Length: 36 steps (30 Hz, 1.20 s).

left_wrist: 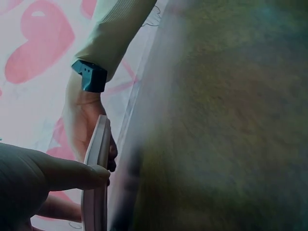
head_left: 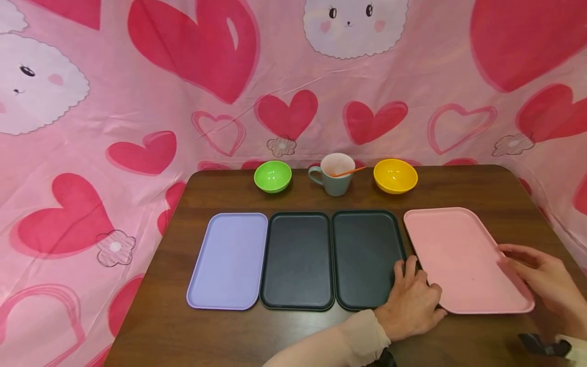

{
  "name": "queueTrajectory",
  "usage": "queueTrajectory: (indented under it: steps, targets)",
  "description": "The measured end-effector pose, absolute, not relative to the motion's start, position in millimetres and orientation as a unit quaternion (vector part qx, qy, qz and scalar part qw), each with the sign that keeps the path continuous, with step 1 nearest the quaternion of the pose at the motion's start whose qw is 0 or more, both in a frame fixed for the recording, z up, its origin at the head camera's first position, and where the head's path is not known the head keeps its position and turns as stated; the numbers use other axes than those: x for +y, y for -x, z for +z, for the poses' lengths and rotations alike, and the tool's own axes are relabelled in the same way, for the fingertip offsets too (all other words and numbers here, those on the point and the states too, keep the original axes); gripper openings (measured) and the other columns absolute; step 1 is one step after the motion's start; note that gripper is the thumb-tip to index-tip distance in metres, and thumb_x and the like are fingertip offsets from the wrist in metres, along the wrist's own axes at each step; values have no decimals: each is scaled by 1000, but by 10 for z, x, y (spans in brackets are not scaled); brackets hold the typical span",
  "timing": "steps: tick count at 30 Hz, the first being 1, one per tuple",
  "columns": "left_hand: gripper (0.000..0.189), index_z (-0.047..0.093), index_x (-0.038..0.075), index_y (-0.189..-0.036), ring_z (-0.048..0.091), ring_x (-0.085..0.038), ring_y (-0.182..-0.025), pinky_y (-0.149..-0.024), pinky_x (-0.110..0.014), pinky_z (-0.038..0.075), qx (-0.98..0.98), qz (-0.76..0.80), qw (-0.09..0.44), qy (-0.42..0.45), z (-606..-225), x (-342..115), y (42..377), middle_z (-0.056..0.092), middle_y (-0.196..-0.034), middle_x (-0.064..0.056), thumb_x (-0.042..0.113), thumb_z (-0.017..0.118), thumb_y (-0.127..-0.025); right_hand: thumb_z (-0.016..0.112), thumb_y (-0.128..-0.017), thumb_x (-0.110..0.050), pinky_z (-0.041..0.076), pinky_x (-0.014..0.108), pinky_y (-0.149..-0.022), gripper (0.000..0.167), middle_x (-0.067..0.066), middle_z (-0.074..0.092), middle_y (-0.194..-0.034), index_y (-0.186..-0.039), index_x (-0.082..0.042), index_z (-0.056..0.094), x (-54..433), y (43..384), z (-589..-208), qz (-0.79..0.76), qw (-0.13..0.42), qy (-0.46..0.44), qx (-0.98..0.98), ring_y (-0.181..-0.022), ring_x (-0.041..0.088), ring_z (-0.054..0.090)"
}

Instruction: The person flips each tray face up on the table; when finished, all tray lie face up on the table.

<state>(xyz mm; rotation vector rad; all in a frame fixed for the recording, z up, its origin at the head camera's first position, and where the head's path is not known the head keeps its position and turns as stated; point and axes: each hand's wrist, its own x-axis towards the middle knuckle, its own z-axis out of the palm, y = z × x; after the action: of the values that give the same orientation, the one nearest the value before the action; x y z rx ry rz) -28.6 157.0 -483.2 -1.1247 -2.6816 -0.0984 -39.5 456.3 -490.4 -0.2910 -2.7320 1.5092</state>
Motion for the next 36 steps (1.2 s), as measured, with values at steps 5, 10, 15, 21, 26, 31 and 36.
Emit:
queueTrajectory:
  steps: [5, 10, 15, 21, 26, 31, 36]
  targets:
    - [25, 67, 38, -82, 42, -25, -125, -101, -45, 32, -919, -4, 109, 379, -4830, 1563, 288, 63, -88, 10, 62, 67, -85, 69, -93, -12, 49, 15, -57, 37, -45, 56, -89, -100, -49, 65, 4521, 432, -4942, 472, 16, 75, -878, -72, -14, 57]
    - [26, 66, 37, -81, 44, -26, -124, -100, -45, 32, -919, 6, 117, 377, -4842, 1552, 300, 63, -89, 9, 62, 66, -86, 69, -92, -5, 49, 14, -57, 37, -43, 58, -91, -103, -41, 69, 4497, 458, -4969, 493, 24, 59, -868, -72, -13, 60]
    - [26, 67, 38, -81, 43, -26, -122, -101, -45, 32, -918, 9, 123, 377, -4866, 1547, 318, 63, -94, 6, 63, 64, -87, 68, -93, -6, 49, 17, -56, 35, -43, 57, -91, -105, -39, 70, 4473, 461, -4989, 489, 17, 65, -870, -69, -8, 60]
    - [24, 69, 40, -79, 44, -25, -120, -100, -45, 34, -920, 17, 131, 368, -4884, 1554, 325, 62, -99, 4, 63, 67, -85, 67, -93, -7, 50, 18, -56, 34, -43, 54, -89, -105, -38, 69, 4455, 461, -5002, 477, 10, 77, -875, -68, -7, 59]
    - [22, 71, 41, -77, 43, -25, -120, -99, -43, 33, -925, 21, 122, 359, -4878, 1555, 332, 59, -103, 3, 63, 70, -82, 67, -94, -9, 50, 17, -57, 32, -44, 53, -89, -106, -38, 69, 4429, 454, -4991, 471, 6, 83, -878, -69, -9, 59]
    - [19, 70, 42, -76, 41, -24, -122, -100, -43, 32, -930, 28, 102, 353, -4868, 1556, 335, 58, -107, 4, 61, 72, -81, 68, -94, -12, 52, 21, -56, 31, -42, 55, -88, -108, -40, 68, 4399, 436, -4961, 473, -11, 83, -877, -69, -7, 60]
    - [19, 70, 41, -73, 41, -23, -120, -99, -41, 31, -933, 33, 90, 347, -4873, 1557, 340, 57, -108, 3, 58, 73, -80, 69, -94, -12, 50, 13, -60, 27, -42, 57, -91, -111, -33, 69, 4385, 439, -4968, 466, 0, 62, -883, -76, -15, 58]
